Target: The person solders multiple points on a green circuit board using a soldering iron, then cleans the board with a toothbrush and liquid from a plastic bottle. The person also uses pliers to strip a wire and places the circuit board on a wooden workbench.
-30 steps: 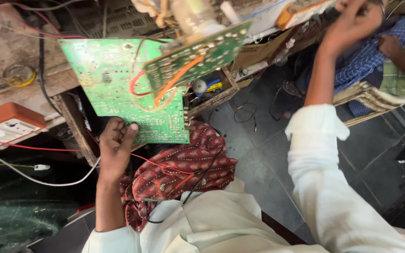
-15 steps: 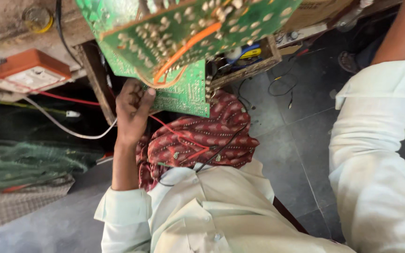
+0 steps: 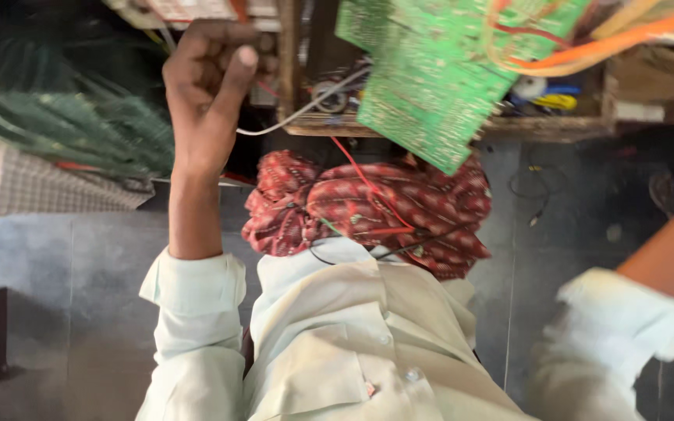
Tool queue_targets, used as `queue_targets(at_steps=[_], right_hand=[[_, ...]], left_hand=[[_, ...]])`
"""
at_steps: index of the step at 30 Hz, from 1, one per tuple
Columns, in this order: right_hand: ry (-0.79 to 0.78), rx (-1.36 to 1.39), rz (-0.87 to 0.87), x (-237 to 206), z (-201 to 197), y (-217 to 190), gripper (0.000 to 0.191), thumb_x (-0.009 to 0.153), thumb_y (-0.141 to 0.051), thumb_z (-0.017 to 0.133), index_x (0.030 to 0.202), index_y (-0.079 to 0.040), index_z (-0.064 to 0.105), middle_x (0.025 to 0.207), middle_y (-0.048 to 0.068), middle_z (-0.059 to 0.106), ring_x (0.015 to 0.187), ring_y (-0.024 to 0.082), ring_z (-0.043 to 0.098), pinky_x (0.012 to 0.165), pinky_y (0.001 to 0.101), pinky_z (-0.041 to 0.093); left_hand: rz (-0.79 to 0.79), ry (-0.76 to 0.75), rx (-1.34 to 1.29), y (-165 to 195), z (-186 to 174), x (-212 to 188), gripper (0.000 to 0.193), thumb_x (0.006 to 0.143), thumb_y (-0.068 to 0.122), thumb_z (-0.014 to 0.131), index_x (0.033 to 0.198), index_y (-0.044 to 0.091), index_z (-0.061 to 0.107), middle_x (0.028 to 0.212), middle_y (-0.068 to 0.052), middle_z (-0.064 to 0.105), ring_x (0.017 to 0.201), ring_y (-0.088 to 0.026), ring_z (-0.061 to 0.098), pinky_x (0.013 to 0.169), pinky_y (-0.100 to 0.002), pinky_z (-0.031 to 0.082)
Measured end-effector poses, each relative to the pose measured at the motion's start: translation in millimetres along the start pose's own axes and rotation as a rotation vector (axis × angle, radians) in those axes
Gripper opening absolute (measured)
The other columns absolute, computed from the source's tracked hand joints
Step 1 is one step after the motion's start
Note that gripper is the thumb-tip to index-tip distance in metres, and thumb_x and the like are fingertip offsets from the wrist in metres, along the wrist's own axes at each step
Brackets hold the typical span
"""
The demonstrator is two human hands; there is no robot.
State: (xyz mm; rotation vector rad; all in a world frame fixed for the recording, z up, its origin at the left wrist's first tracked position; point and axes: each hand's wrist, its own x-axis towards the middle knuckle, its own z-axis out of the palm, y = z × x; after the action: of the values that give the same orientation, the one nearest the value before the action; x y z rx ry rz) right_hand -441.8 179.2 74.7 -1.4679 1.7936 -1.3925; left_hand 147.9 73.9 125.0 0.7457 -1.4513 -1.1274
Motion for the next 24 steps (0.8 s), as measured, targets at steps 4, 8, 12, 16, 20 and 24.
queue_targets(at_steps=[4, 8, 12, 16, 20, 24], right_hand=[[-0.240, 0.092, 0.148, -54, 30, -32, 0.028, 0.107, -0.015, 0.071, 0.101, 0.012, 0.069, 0.084, 0.019, 0.071, 0.065, 0.017, 0.067, 0.060, 0.0281, 0.056], [-0.551, 0.097, 0.247, -81, 65, -41, 0.024, 0.100, -0.015, 0.070, 0.111, 0.007, 0.072, 0.089, 0.014, 0.073, 0.072, 0.014, 0.068, 0.064, 0.0282, 0.056], [-0.709, -0.060, 0.343, -91, 108, -53, 0.022, 0.094, -0.015, 0.070, 0.107, 0.002, 0.077, 0.083, 0.010, 0.076, 0.069, 0.012, 0.068, 0.062, 0.0295, 0.057], [-0.875, -0.214, 0.152, -110, 166, -69, 0.022, 0.089, -0.021, 0.073, 0.100, -0.002, 0.077, 0.080, 0.008, 0.078, 0.068, 0.017, 0.069, 0.064, 0.0338, 0.057], [-0.801, -0.498, -0.011, -132, 206, -57, 0.019, 0.085, -0.017, 0.075, 0.087, 0.000, 0.068, 0.082, 0.021, 0.069, 0.075, 0.035, 0.066, 0.067, 0.0456, 0.051], [-0.781, -0.460, -0.001, -143, 213, -32, 0.016, 0.069, -0.004, 0.069, 0.084, -0.002, 0.064, 0.081, 0.019, 0.069, 0.077, 0.038, 0.067, 0.067, 0.0482, 0.051]], left_hand=[[0.025, -0.044, 0.128, 6, -5, 3, 0.014, 0.113, 0.003, 0.068, 0.126, 0.000, 0.062, 0.112, -0.006, 0.070, 0.095, -0.011, 0.066, 0.086, -0.025, 0.054], [0.282, -0.181, 0.527, -8, 11, 6, 0.014, 0.100, -0.004, 0.071, 0.112, -0.002, 0.066, 0.108, -0.014, 0.068, 0.097, -0.029, 0.069, 0.084, -0.037, 0.054], [0.282, -0.200, 0.648, -20, 36, 5, 0.016, 0.091, 0.000, 0.075, 0.105, -0.001, 0.067, 0.105, -0.017, 0.067, 0.096, -0.039, 0.066, 0.081, -0.045, 0.053], [0.166, -0.186, 0.623, -21, 58, -11, 0.014, 0.092, 0.007, 0.076, 0.102, 0.002, 0.068, 0.101, -0.015, 0.067, 0.094, -0.036, 0.068, 0.080, -0.044, 0.055], [0.202, -0.137, 0.564, -31, 89, -45, 0.043, 0.086, 0.016, 0.082, 0.121, 0.003, 0.061, 0.122, -0.016, 0.061, 0.114, -0.039, 0.061, 0.097, -0.045, 0.053], [0.325, -0.225, 0.761, -57, 114, -60, 0.065, 0.083, 0.017, 0.083, 0.139, 0.003, 0.053, 0.144, -0.020, 0.049, 0.129, -0.043, 0.050, 0.107, -0.052, 0.043]])
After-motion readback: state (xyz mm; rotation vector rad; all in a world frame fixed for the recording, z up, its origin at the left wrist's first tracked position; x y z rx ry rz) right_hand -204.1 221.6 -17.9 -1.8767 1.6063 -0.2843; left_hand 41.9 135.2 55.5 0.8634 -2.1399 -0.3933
